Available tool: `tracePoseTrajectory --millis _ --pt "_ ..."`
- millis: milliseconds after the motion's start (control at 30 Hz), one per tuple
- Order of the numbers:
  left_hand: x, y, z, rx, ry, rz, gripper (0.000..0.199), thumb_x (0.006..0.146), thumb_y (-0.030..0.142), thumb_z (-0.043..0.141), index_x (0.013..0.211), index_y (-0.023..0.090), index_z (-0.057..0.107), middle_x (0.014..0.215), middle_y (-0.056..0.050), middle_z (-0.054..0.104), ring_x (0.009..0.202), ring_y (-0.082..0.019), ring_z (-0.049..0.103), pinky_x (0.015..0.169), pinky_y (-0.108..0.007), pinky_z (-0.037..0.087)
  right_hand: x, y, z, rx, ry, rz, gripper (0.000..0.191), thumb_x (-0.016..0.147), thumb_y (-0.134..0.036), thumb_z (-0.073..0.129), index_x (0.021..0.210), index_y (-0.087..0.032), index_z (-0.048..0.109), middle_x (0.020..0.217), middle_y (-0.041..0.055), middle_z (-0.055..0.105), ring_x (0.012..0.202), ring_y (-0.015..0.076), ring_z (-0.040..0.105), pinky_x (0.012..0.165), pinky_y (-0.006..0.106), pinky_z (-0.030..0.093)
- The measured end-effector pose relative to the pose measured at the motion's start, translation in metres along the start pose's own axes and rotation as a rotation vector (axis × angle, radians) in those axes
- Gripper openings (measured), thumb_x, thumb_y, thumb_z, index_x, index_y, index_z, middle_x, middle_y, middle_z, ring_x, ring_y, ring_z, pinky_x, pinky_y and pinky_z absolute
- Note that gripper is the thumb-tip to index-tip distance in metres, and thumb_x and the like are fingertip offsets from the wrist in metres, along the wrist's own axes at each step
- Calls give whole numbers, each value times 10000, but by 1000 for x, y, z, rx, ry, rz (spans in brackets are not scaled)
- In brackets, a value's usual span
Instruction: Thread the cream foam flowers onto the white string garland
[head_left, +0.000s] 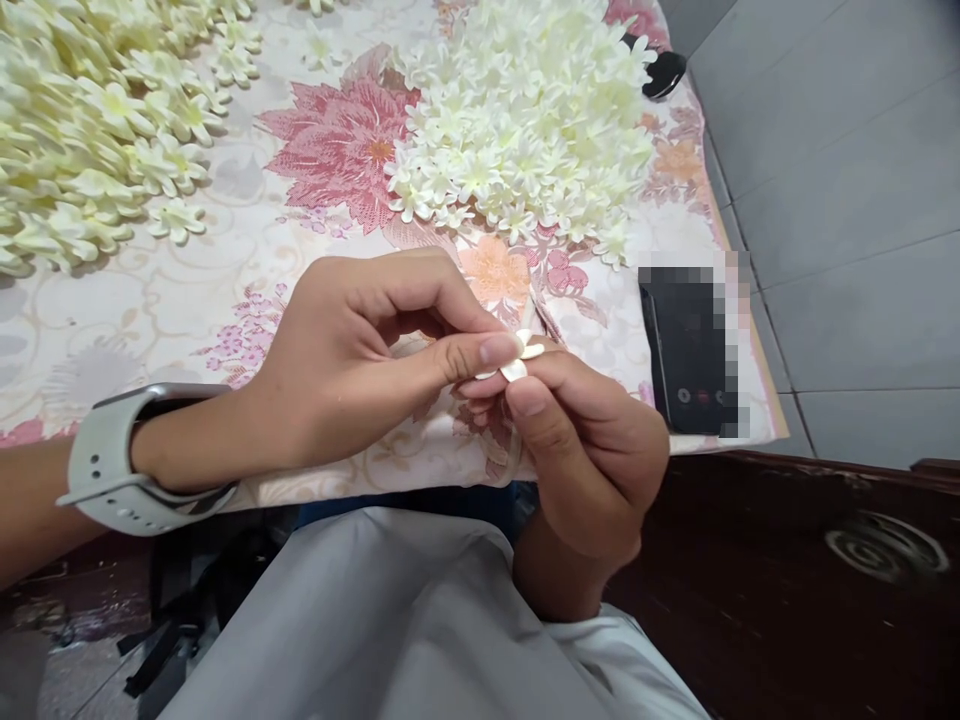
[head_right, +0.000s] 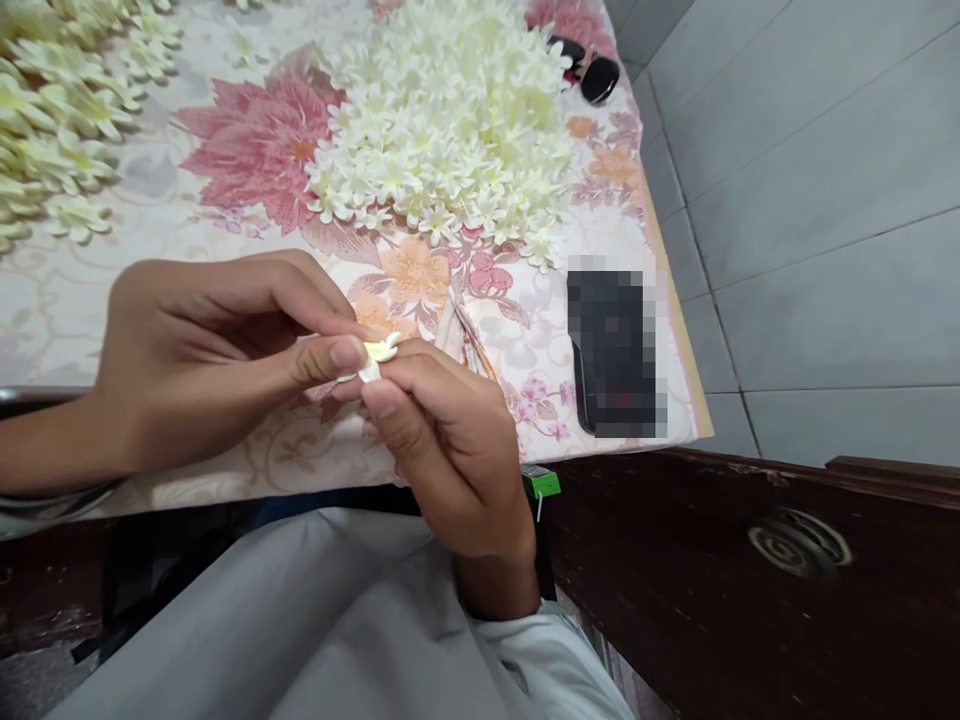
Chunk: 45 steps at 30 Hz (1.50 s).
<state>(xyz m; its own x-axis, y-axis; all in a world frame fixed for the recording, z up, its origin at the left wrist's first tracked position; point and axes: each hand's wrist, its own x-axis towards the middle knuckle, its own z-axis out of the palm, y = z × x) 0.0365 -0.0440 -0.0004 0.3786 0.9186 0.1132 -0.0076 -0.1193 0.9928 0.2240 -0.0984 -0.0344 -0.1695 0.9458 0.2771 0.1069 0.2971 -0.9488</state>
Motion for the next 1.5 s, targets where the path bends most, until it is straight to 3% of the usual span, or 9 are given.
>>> tracePoseTrajectory --millis 200,367,600,800,1033,1233,1500 --pt "1 -1 0 -22 -34 60 264 855 417 950 784 211 801 754 21 759 646 -83 652 578 -254 504 2 3 3 53 40 -126 172 1086 -223 681 1013 -254 834 800 9 719 690 153 655 654 311 535" --pt "-2 2 -2 55 -13 8 290 826 463 966 759 242 790 756 11 773 657 -108 658 588 -276 521 1 6 3 58 54 -118 188 1083 -275 687 972 -254 837 759 23 701 671 178 646 629 335 513" --pt "-3 -5 0 22 -1 106 294 879 431 930 742 221 776 756 12 753 664 -101 654 608 -269 498 1 9 2 57 40 -110 208 1073 -354 721 924 -256 828 757 21 725 650 175 647 618 330 501" --pt "-4 -8 0 58 -8 168 204 872 273 937 759 245 769 777 34 739 712 -106 668 681 -286 521 2 10 1 82 33 -152 181 1059 -182 707 935 -242 826 765 15 732 663 160 648 621 325 500" --pt "-3 -5 0 30 -10 131 261 867 359 945 721 237 767 769 11 757 696 -116 682 670 -264 532 2 11 3 119 39 -185 215 1032 -73 703 952 -226 831 798 2 766 691 134 655 635 300 503" --pt "-1 -10 -1 63 -15 242 291 900 373 911 722 216 743 737 1 743 663 -122 669 628 -268 514 2 9 2 99 32 -166 201 1062 -135 695 967 -236 840 805 14 771 718 156 687 665 312 538" --pt "0 -12 -3 245 35 315 224 901 298 886 751 222 739 730 -4 737 663 -133 667 593 -287 496 2 -2 1 107 -29 29 245 1114 -325 655 943 -254 816 778 12 676 719 157 629 669 324 502"
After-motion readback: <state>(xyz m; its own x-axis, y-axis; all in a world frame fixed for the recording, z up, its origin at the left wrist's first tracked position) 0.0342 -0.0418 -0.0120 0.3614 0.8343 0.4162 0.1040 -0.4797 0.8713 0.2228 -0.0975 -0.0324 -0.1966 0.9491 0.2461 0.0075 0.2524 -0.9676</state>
